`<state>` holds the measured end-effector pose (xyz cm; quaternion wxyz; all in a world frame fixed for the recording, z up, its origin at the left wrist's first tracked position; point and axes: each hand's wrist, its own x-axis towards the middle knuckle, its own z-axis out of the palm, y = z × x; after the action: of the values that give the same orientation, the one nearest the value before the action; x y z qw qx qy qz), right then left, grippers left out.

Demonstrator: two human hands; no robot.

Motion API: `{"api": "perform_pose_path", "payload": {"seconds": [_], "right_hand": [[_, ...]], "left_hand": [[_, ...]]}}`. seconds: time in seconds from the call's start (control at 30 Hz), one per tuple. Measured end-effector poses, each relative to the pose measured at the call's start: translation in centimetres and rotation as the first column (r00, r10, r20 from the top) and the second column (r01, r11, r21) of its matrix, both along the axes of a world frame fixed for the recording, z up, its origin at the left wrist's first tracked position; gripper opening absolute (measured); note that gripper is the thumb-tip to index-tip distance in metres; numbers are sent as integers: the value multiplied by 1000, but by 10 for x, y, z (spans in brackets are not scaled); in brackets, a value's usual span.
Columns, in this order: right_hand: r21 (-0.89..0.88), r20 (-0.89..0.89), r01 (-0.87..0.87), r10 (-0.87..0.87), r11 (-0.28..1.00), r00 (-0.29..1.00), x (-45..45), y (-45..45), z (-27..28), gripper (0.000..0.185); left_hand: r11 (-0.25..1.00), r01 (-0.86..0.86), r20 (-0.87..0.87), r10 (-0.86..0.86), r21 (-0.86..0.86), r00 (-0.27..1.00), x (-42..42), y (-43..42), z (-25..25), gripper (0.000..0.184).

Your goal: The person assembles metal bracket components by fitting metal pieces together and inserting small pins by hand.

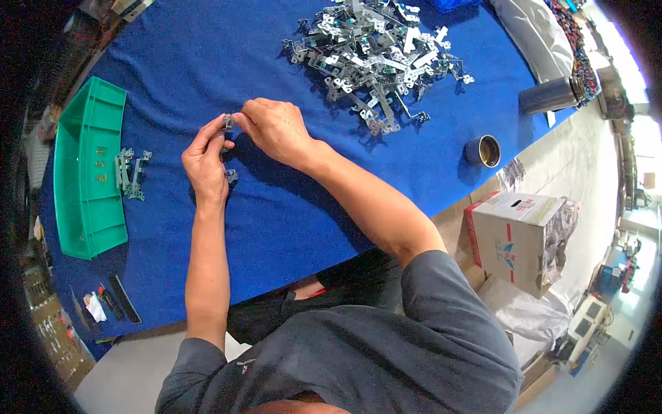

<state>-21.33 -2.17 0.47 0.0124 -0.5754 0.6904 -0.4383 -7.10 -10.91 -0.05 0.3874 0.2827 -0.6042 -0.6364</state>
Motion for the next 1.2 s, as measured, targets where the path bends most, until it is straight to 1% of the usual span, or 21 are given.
{"api": "perform_pose_path", "payload": {"seconds": [0.07,0.1,0.17,0.2,0.27,0.3,0.37,0.4,0.47,0.6,0.67,0.7,0.77,0.9,0.97,1.1,1.17,1.2], "right_hand": [[-135,127,19,-2,991,992,4,-1,4,20],[-131,119,16,0,991,993,5,0,4,20],[-86,171,2,13,996,985,4,0,4,22],[-83,163,1,13,997,987,3,0,2,22],[-51,44,8,-6,999,999,0,0,-2,20],[-49,40,7,-5,999,999,0,0,-2,20],[57,-15,37,-36,998,999,-1,0,-2,20],[58,-18,36,-35,998,999,2,1,1,20],[-85,222,29,-10,996,975,6,1,9,22],[-31,175,-13,18,999,984,2,0,3,25],[90,50,11,-16,996,999,0,0,-1,23],[90,47,10,-14,996,999,1,0,1,23],[-77,179,13,1,997,984,4,-1,4,24],[-70,192,-4,17,998,981,3,0,3,27],[43,91,-12,8,999,996,-1,0,0,25],[-6,119,6,-5,1000,993,3,-1,2,25],[-61,208,9,4,998,978,6,1,7,19],[-61,208,9,4,998,978,4,1,5,19]], "left_hand": [[1000,-3,-2,3,4,1000,0,1,1,26],[1000,-4,-3,4,5,1000,0,1,2,27],[1000,-4,-14,4,7,1000,-1,2,1,28],[1000,-2,-14,3,17,1000,-1,1,1,27],[1000,-1,-18,2,29,1000,0,0,-1,27],[1000,5,-27,-5,14,1000,0,0,-2,27],[1000,10,-39,-10,0,999,0,0,-3,27],[1000,9,-39,-9,10,999,0,0,-1,27],[1000,8,-44,-7,22,999,0,1,1,27],[999,0,-15,1,51,1000,0,2,4,26],[999,-2,-9,2,50,1000,0,2,3,26],[999,1,-10,0,41,1000,0,2,3,26],[999,3,-12,-2,32,1000,0,2,3,26],[999,9,-25,-8,37,1000,0,2,4,26],[999,22,-29,-22,24,999,0,2,3,26],[1000,15,-42,-14,17,999,0,2,1,26],[1000,13,-45,-12,25,999,-1,2,2,26],[1000,16,-37,-15,22,999,0,2,2,26]]}}
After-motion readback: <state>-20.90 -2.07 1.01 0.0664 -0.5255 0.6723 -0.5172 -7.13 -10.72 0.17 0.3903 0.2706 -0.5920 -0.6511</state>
